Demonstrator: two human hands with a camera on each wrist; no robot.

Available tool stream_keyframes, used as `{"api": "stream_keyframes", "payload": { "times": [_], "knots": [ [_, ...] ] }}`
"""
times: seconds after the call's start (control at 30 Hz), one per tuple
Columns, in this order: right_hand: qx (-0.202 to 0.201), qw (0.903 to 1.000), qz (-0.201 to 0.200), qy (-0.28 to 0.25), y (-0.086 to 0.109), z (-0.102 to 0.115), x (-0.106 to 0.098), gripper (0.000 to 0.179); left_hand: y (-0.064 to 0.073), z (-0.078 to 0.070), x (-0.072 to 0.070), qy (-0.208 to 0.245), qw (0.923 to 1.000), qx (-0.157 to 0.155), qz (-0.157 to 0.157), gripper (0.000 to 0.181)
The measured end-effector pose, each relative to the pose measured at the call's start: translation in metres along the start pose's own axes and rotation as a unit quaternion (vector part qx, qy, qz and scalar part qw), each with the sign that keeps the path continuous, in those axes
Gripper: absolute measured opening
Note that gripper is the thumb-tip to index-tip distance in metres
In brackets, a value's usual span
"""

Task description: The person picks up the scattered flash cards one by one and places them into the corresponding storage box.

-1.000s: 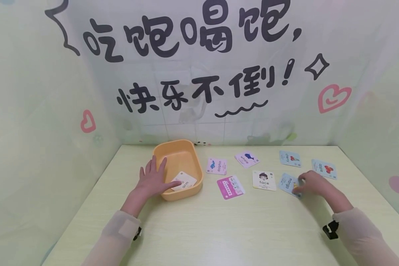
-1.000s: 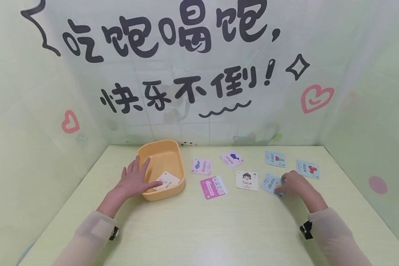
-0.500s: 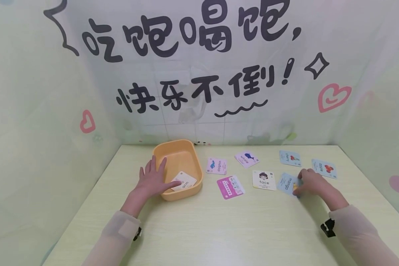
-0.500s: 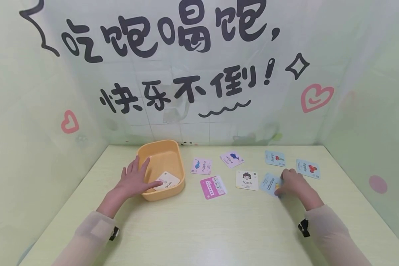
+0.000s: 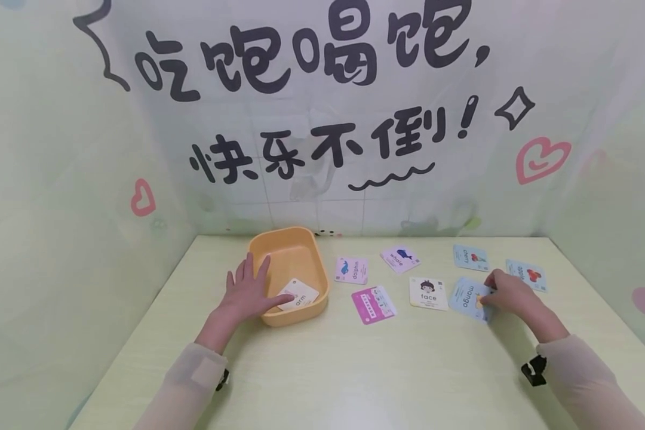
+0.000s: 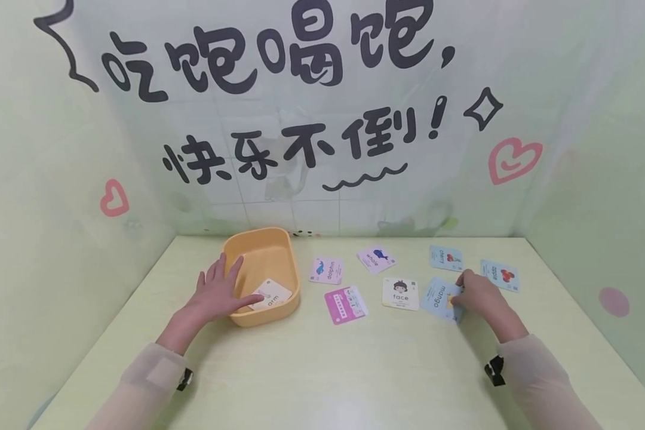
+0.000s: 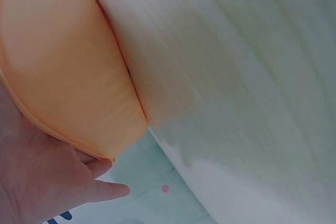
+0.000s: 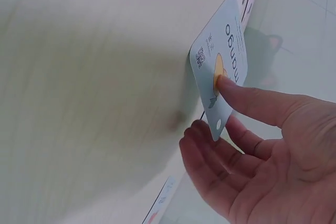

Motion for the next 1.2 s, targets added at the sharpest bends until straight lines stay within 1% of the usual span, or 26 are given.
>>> {"api": "stream_keyframes", "payload": {
  "times": [0.07,0.17,0.3,0.37,0.5,0.53,0.77,1.03,1.2],
  "knots": [
    [0.002,0.9999,0.002,-0.015,0.0,0.0,-0.002,0.038,0.0,0.0,0.0,0.002,1.0,0.001,-0.001,0.118],
    [0.01,0.9983,0.011,-0.057,-0.001,-0.001,-0.002,0.032,0.0,0.0,0.0,0.003,1.0,0.002,-0.001,0.118],
    [0.024,0.9916,0.024,-0.125,0.0,-0.005,-0.001,0.027,0.0,-0.001,-0.001,0.002,1.0,0.002,0.001,0.118],
    [0.024,0.9884,0.027,-0.147,0.0,-0.006,-0.002,0.026,0.0,-0.001,-0.001,-0.001,1.0,0.001,0.002,0.118],
    [0.019,0.9838,0.024,-0.177,0.0,-0.006,-0.006,0.026,0.0,-0.002,-0.001,-0.005,1.0,0.0,0.001,0.119],
    [0.012,0.983,0.023,-0.182,0.0,-0.006,-0.008,0.027,0.0,-0.002,-0.001,-0.006,1.0,0.0,0.0,0.119],
    [-0.003,0.9727,0.01,-0.232,0.002,-0.001,-0.017,0.031,0.001,-0.002,-0.002,0.004,1.0,0.003,0.0,0.119],
    [-0.006,0.9657,-0.003,-0.26,0.001,0.009,-0.018,0.034,0.001,-0.003,-0.001,0.004,0.9999,0.009,-0.003,0.117],
    [-0.016,0.9611,-0.014,-0.276,-0.003,0.022,-0.017,0.034,0.001,-0.002,0.0,0.004,1.0,0.006,-0.001,0.118]
  ]
}}
Point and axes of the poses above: each hand's wrist, its own y-axis away from the middle knuckle, its own x-axis out of the palm, z = x × y, the point moved 6 cm from there along -y, towards the middle knuckle, and after that the axes turned 5 degrees about x, right-handed, at the moved point
